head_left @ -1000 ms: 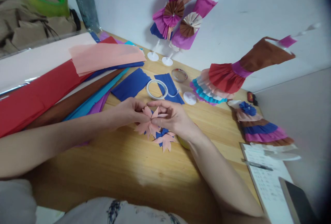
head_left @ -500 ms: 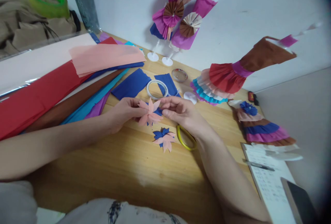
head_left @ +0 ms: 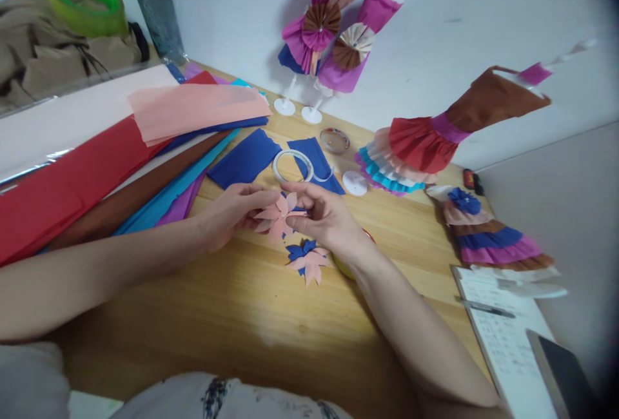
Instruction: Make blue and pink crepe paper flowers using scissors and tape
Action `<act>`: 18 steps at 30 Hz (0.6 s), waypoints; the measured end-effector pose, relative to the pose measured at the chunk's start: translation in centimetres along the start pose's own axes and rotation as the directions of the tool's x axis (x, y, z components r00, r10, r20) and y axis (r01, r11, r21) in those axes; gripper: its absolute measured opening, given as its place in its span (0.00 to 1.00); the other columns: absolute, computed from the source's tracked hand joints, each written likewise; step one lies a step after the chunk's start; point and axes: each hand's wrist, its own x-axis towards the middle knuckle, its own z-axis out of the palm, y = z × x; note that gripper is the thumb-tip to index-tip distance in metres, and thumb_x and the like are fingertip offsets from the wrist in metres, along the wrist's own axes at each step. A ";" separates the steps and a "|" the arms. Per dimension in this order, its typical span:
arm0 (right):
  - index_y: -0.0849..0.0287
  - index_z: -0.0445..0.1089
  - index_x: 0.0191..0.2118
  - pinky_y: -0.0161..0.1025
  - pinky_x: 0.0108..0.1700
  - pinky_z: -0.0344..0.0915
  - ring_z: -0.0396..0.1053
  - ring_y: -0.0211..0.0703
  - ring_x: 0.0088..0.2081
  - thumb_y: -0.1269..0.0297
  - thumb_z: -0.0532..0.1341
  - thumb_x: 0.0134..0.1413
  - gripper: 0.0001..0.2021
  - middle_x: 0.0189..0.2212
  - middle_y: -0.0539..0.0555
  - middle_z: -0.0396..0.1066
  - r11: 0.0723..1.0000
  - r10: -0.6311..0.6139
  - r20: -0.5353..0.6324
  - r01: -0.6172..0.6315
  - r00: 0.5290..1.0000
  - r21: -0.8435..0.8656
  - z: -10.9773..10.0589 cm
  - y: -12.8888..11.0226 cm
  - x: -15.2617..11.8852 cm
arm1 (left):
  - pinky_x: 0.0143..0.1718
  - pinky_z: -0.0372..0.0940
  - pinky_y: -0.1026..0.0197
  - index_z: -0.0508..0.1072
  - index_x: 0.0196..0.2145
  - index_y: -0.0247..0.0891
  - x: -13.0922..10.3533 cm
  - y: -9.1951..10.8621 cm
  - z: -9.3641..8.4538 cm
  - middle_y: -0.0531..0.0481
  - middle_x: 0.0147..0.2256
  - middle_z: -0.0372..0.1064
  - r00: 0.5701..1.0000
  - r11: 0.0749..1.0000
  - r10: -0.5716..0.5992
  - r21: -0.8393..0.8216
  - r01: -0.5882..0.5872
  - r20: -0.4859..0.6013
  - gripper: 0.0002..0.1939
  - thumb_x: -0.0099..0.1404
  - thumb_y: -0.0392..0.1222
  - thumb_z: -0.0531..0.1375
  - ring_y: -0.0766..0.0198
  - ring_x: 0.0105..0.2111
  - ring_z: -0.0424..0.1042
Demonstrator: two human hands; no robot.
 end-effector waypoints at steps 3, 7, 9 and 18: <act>0.52 0.70 0.49 0.37 0.34 0.68 0.70 0.36 0.30 0.71 0.68 0.44 0.23 0.30 0.46 0.71 1.000 0.001 0.031 -0.001 1.000 -0.013 -0.1 0.1 0.0 | 0.25 0.51 0.64 0.71 0.24 0.34 0.1 0.1 -0.1 0.55 0.19 0.62 1.000 0.998 -0.028 0.052 0.028 -0.003 0.11 0.58 0.45 0.63 0.70 0.21 0.60; 0.51 0.70 0.50 0.37 0.35 0.68 0.70 0.36 0.32 0.70 0.69 0.43 0.25 0.36 0.48 0.71 0.999 -0.039 -0.007 0.039 0.999 -0.029 -0.4 -0.4 -0.2 | 0.24 0.49 0.65 0.69 0.22 0.35 0.2 0.2 0.0 0.55 0.18 0.64 0.999 0.996 -0.001 0.091 0.006 -0.051 0.07 0.52 0.37 0.64 0.72 0.20 0.58; 0.50 0.69 0.52 0.37 0.35 0.68 0.71 0.37 0.33 0.69 0.69 0.44 0.26 0.37 0.49 0.71 0.999 -0.044 -0.031 0.043 0.999 -0.027 -0.4 -0.9 -0.5 | 0.25 0.50 0.65 0.68 0.22 0.35 0.2 0.1 0.1 0.55 0.18 0.65 0.996 0.997 0.009 0.072 -0.003 -0.086 0.06 0.51 0.36 0.64 0.72 0.20 0.59; 0.53 0.61 0.59 0.34 0.27 0.58 0.62 0.32 0.25 0.70 0.65 0.45 0.33 0.32 0.47 0.67 0.988 -0.049 -0.060 0.039 0.997 -0.150 0.1 0.1 0.1 | 0.29 0.60 0.65 0.70 0.29 0.36 0.0 -0.1 0.6 0.55 0.26 0.72 0.992 0.999 0.027 0.037 -0.023 -0.126 0.11 0.47 0.36 0.67 0.68 0.26 0.70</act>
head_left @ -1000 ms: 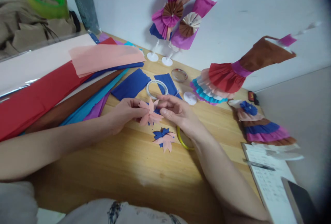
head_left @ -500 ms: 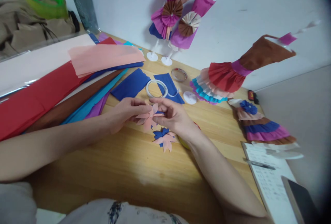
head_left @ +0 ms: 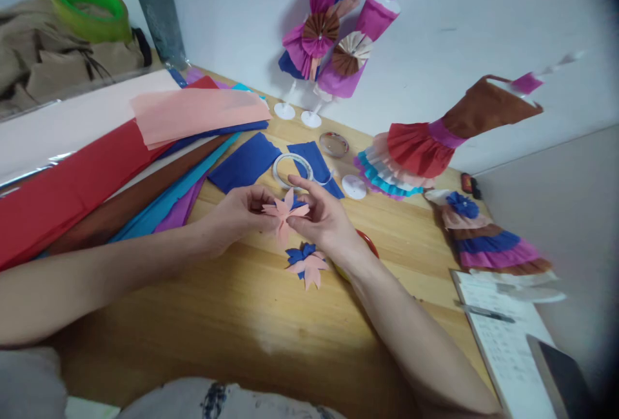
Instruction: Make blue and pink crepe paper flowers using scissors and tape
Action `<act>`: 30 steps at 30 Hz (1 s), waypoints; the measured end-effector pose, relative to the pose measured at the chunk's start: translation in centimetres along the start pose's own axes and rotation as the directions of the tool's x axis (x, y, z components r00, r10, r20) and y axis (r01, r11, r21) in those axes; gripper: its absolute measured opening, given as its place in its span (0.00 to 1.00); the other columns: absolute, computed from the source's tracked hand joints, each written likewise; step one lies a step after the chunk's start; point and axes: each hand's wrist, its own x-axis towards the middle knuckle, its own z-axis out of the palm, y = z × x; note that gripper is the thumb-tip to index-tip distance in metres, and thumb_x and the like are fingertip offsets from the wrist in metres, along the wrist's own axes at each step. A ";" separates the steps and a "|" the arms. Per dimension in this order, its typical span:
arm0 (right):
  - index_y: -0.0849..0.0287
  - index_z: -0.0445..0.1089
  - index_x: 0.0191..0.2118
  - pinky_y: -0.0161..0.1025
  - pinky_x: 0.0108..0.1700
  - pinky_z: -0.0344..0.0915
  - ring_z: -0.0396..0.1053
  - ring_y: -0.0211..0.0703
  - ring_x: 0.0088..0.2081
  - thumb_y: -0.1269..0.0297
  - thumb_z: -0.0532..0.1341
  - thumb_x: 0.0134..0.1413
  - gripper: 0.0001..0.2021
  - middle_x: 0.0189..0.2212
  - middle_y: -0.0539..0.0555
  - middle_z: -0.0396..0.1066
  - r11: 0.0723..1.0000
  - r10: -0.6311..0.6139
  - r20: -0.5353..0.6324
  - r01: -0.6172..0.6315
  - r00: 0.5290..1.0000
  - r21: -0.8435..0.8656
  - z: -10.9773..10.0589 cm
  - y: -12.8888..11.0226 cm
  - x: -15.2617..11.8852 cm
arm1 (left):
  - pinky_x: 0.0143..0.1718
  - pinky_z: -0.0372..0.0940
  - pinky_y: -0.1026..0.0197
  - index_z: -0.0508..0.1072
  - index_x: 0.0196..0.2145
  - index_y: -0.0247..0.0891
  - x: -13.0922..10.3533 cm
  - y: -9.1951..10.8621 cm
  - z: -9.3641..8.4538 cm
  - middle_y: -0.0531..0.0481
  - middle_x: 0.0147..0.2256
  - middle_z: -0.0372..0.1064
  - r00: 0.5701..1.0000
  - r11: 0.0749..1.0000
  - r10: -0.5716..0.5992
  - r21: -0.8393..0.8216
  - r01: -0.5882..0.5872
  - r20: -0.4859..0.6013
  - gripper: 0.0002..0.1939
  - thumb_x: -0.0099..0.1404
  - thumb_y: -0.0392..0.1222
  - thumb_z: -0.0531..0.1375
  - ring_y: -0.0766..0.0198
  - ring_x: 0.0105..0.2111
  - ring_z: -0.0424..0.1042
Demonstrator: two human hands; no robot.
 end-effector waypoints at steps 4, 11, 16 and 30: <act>0.53 0.63 0.58 0.35 0.28 0.59 0.63 0.33 0.26 0.71 0.64 0.45 0.31 0.31 0.47 0.66 0.999 -0.043 0.006 0.044 0.999 -0.007 0.1 0.3 0.0 | 0.32 0.63 0.64 0.73 0.33 0.35 0.0 0.3 0.1 0.53 0.26 0.73 0.999 1.000 0.000 0.022 -0.001 0.053 0.12 0.48 0.37 0.67 0.66 0.28 0.72; 0.51 0.67 0.54 0.34 0.28 0.59 0.61 0.32 0.26 0.70 0.65 0.45 0.27 0.28 0.44 0.61 0.995 -0.087 -0.017 0.088 0.996 0.039 0.3 0.2 -0.1 | 0.25 0.59 0.66 0.69 0.27 0.36 0.0 -0.2 0.0 0.58 0.20 0.67 1.000 0.998 0.017 0.052 -0.018 0.024 0.08 0.49 0.37 0.66 0.70 0.20 0.64; 0.52 0.70 0.51 0.36 0.32 0.64 0.65 0.34 0.30 0.71 0.64 0.46 0.23 0.32 0.46 0.66 0.987 -0.151 -0.040 0.153 0.988 0.057 0.2 0.5 0.0 | 0.26 0.60 0.64 0.69 0.26 0.37 0.0 -0.5 0.0 0.55 0.20 0.69 0.997 0.990 0.010 0.142 -0.021 0.080 0.08 0.52 0.40 0.65 0.66 0.22 0.69; 0.52 0.70 0.52 0.37 0.37 0.67 0.68 0.37 0.34 0.70 0.63 0.51 0.20 0.37 0.50 0.71 0.953 -0.254 0.011 0.252 0.967 -0.168 -1.2 -1.1 -0.7 | 0.27 0.60 0.63 0.70 0.19 0.38 0.1 -0.2 -0.5 0.54 0.17 0.70 0.990 0.988 0.015 0.153 -0.037 0.141 0.10 0.55 0.42 0.63 0.67 0.20 0.67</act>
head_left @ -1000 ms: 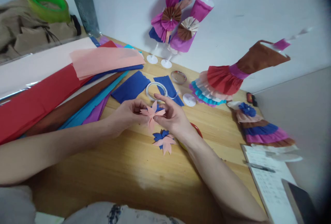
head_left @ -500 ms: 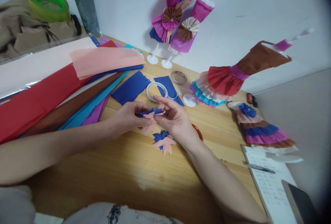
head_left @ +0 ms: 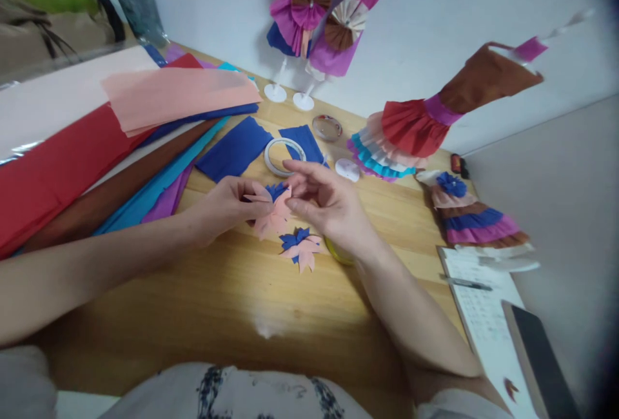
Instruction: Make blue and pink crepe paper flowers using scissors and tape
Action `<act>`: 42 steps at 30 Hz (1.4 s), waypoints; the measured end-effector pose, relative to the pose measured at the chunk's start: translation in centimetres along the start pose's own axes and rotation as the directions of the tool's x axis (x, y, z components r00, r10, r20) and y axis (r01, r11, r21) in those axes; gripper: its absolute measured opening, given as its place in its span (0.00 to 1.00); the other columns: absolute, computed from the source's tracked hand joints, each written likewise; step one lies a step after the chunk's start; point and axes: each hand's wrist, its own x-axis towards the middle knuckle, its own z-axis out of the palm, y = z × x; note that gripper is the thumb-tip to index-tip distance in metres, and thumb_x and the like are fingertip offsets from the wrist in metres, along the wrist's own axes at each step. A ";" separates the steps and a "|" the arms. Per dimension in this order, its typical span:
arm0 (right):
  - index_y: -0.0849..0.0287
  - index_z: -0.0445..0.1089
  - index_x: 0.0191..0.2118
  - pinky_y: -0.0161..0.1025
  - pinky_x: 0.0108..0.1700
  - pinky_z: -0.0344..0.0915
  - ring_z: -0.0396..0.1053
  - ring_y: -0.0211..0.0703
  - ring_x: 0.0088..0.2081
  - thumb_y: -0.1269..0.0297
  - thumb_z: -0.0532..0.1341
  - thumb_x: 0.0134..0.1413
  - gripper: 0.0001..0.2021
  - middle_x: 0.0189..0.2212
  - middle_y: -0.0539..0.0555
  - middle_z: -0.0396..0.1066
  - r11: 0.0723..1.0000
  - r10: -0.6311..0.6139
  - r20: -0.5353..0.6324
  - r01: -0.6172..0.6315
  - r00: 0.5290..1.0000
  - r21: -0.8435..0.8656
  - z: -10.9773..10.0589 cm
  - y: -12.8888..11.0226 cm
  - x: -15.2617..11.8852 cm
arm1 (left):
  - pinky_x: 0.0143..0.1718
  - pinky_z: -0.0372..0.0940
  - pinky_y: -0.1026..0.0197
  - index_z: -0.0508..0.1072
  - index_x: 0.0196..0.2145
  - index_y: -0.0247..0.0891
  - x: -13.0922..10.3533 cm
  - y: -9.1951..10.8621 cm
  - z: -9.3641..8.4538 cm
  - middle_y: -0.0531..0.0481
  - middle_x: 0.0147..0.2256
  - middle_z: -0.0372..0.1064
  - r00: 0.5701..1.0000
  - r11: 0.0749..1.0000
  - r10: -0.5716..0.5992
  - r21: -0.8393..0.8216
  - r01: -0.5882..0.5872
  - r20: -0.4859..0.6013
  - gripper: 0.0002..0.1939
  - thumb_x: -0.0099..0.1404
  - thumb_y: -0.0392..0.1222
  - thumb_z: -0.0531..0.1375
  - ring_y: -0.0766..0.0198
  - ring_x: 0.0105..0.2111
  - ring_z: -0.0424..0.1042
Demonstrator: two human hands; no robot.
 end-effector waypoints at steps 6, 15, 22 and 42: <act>0.59 0.75 0.35 0.35 0.33 0.62 0.69 0.37 0.30 0.72 0.59 0.58 0.07 0.30 0.52 0.74 0.819 0.098 0.429 0.172 0.898 -0.547 -3.8 -1.8 -0.4 | 0.27 0.58 0.63 0.71 0.18 0.38 0.0 0.3 0.0 0.53 0.18 0.70 1.000 0.999 -0.004 0.032 0.004 -0.002 0.11 0.55 0.41 0.62 0.68 0.21 0.65; 0.56 0.75 0.44 0.39 0.42 0.67 0.72 0.44 0.43 0.75 0.59 0.59 0.12 0.43 0.57 0.73 0.766 0.103 0.455 0.222 0.884 -0.603 -3.2 0.4 -2.8 | 0.22 0.51 0.66 0.65 0.18 0.37 0.2 -0.3 -0.4 0.58 0.14 0.58 0.996 0.994 -0.068 -0.092 0.063 -0.054 0.10 0.50 0.36 0.63 0.72 0.17 0.57; 0.59 0.75 0.32 0.40 0.39 0.65 0.69 0.44 0.39 0.75 0.64 0.53 0.05 0.35 0.55 0.71 0.754 0.091 0.393 0.195 0.915 -0.627 -2.2 1.3 -3.5 | 0.24 0.53 0.66 0.69 0.22 0.37 -0.2 0.1 -0.5 0.55 0.16 0.63 0.994 0.982 -0.107 -0.157 0.105 -0.005 0.06 0.51 0.36 0.63 0.71 0.19 0.61; 0.60 0.72 0.30 0.31 0.23 0.63 0.68 0.34 0.21 0.59 0.76 0.32 0.18 0.22 0.48 0.75 0.810 0.323 -0.154 -0.189 0.934 0.555 -0.4 3.8 -5.9 | 0.23 0.56 0.67 0.70 0.18 0.36 -4.8 -1.0 4.0 0.52 0.17 0.66 0.994 0.979 -0.090 -0.189 0.077 -0.060 0.05 0.48 0.33 0.63 0.70 0.19 0.61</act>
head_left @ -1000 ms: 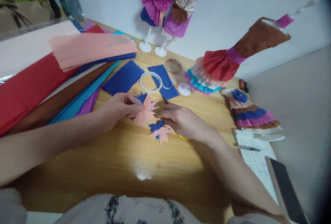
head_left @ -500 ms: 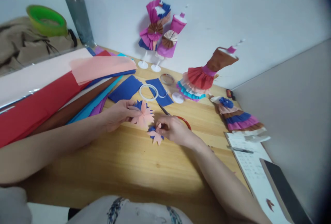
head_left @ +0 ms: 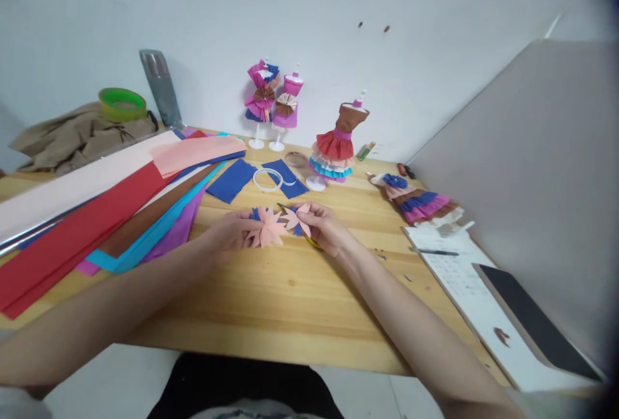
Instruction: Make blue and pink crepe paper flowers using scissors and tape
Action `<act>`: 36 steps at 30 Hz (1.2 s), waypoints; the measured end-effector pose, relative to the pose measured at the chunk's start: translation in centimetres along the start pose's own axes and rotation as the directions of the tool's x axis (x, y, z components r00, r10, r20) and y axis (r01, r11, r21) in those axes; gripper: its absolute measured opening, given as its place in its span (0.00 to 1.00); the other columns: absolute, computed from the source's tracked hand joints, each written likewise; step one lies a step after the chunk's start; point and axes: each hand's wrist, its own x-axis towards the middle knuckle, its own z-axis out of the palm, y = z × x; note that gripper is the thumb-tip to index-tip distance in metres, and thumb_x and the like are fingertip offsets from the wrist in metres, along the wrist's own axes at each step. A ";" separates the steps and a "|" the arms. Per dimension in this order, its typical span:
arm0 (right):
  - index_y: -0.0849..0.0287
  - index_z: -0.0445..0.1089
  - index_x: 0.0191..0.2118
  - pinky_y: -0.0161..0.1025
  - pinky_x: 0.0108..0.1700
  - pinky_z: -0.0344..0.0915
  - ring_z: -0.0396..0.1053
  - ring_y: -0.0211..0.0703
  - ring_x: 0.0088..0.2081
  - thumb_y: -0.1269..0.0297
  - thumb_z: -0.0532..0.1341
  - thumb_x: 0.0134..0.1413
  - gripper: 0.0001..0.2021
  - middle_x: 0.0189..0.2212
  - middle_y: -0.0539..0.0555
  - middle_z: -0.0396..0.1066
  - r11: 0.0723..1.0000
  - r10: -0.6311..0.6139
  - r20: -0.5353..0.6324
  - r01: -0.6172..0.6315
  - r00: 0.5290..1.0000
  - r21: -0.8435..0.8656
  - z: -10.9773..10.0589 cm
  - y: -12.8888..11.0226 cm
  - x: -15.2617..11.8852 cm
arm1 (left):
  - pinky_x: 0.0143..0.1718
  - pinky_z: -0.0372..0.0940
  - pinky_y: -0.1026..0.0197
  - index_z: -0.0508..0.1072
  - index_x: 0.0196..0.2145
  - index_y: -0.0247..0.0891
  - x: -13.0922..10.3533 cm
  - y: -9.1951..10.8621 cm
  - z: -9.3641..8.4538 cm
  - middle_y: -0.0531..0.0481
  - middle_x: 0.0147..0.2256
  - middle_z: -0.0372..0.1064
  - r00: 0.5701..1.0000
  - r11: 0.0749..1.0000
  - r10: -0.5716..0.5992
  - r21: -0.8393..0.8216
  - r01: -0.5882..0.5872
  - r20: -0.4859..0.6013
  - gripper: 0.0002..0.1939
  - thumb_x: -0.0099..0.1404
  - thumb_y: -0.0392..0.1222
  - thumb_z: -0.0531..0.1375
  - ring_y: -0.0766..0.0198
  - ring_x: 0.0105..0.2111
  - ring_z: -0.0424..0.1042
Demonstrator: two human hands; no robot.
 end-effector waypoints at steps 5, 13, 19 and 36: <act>0.60 0.73 0.30 0.31 0.20 0.64 0.68 0.34 0.19 0.62 0.75 0.32 0.16 0.22 0.51 0.75 0.999 0.034 0.002 -0.034 0.999 0.003 0.2 0.0 -0.5 | 0.28 0.64 0.66 0.71 0.21 0.34 -0.7 -2.1 0.2 0.50 0.21 0.69 1.000 0.997 -0.029 -0.069 0.028 -0.002 0.03 0.47 0.34 0.63 0.69 0.23 0.66; 0.59 0.71 0.28 0.30 0.21 0.64 0.68 0.33 0.20 0.65 0.73 0.34 0.13 0.21 0.49 0.74 0.995 -0.096 -0.107 0.091 0.990 -0.050 1.1 -0.3 -1.2 | 0.28 0.65 0.65 0.71 0.22 0.32 -0.8 -3.2 -0.2 0.47 0.22 0.71 0.999 0.999 0.049 -0.010 -0.049 -0.009 0.06 0.51 0.36 0.64 0.68 0.22 0.68; 0.55 0.69 0.33 0.40 0.34 0.70 0.72 0.40 0.28 0.66 0.66 0.50 0.05 0.27 0.49 0.74 0.647 -0.710 -0.165 0.543 0.684 -0.535 3.7 -0.9 -3.8 | 0.27 0.66 0.67 0.76 0.31 0.30 -0.5 -3.5 -0.1 0.45 0.27 0.76 0.999 0.999 -0.034 -0.014 0.034 -0.015 0.08 0.52 0.36 0.66 0.66 0.25 0.74; 0.53 0.71 0.48 0.41 0.36 0.72 0.75 0.42 0.35 0.71 0.63 0.55 0.15 0.36 0.52 0.77 0.417 -0.658 0.216 0.588 0.721 -0.693 5.1 2.1 -5.4 | 0.29 0.67 0.65 0.76 0.34 0.32 -1.1 -3.2 0.5 0.47 0.28 0.77 0.995 0.991 -0.102 -0.082 0.101 -0.009 0.09 0.53 0.36 0.65 0.64 0.26 0.76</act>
